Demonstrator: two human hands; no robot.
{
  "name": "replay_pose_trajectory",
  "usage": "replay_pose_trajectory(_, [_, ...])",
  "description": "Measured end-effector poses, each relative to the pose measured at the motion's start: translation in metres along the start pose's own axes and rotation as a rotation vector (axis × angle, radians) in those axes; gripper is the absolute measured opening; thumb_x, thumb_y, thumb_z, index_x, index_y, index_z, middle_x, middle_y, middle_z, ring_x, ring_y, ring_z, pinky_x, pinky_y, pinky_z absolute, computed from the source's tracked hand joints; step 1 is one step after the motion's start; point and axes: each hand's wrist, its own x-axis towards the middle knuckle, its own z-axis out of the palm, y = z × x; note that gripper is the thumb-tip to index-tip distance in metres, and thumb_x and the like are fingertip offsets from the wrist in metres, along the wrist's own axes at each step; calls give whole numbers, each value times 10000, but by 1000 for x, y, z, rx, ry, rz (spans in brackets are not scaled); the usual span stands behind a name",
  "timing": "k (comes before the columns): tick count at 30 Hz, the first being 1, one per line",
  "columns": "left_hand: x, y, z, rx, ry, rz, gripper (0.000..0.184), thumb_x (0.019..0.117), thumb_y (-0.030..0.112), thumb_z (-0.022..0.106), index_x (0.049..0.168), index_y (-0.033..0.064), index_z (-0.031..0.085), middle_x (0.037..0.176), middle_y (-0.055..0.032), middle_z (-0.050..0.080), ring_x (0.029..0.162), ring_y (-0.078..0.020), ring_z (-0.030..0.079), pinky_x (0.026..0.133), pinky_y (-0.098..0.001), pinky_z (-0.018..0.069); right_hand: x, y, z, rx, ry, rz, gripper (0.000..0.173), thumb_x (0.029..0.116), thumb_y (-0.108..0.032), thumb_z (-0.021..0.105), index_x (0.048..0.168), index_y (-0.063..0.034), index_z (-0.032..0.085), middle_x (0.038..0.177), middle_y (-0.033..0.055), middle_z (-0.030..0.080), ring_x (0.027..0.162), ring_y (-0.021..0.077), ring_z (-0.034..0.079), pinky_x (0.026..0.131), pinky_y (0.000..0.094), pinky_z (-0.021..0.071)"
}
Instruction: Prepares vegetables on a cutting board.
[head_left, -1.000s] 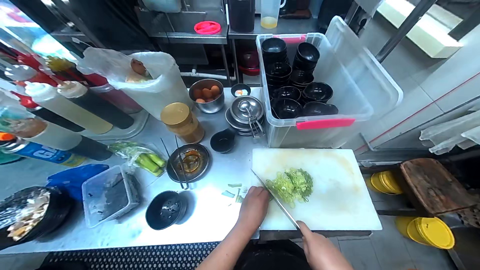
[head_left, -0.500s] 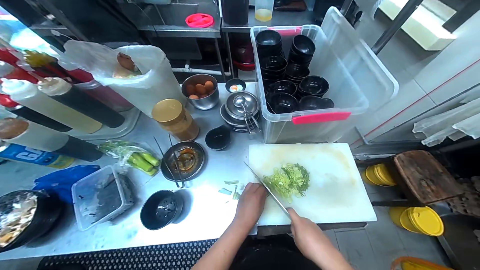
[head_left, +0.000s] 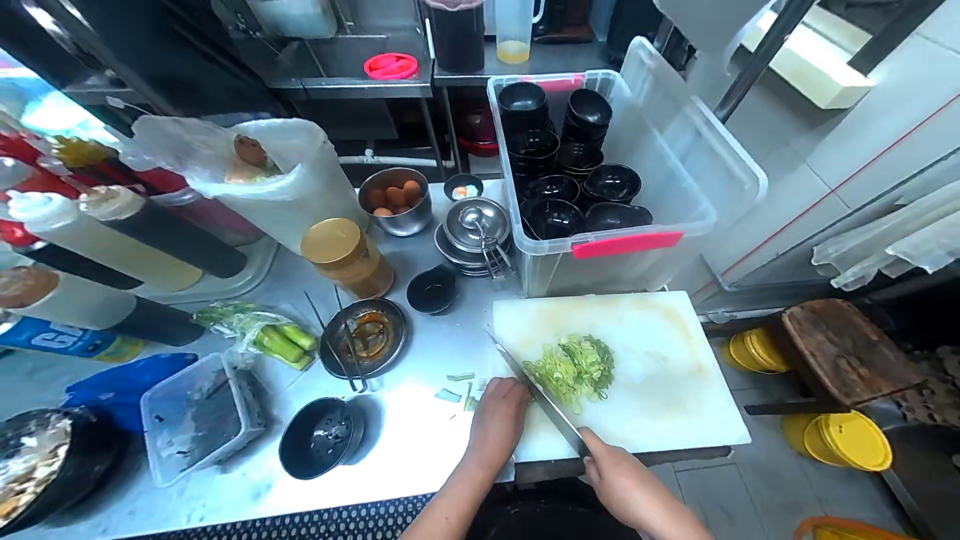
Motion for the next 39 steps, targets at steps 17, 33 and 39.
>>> replay_pose_trajectory(17, [-31,28,11,109,-76,102,387,1006,504,564,1259,258,722,1337,-59,652,1306,-310,561,1063,-481,501,-9,53,0,95,78,52,451,1079,-266,432,1529,-264,404,1026,179,717,933,367,719,829,568,566])
replay_pose_trajectory(33, [-2,-75,-47,42,204,-105,257,1019,216,542,1112,141,770,1135,-3,735,1192,-188,631,1076,-405,491,-8,57,5,96,106,26,449,1071,-257,449,1519,-249,422,982,178,721,893,362,723,807,561,568])
replay_pose_trajectory(39, [-26,-73,-17,210,-9,-29,462,1076,498,316,1366,354,645,1480,-17,563,1448,-278,432,1211,-552,308,-7,59,3,80,89,27,447,1067,-256,455,1513,-249,423,995,180,720,903,365,722,809,572,566])
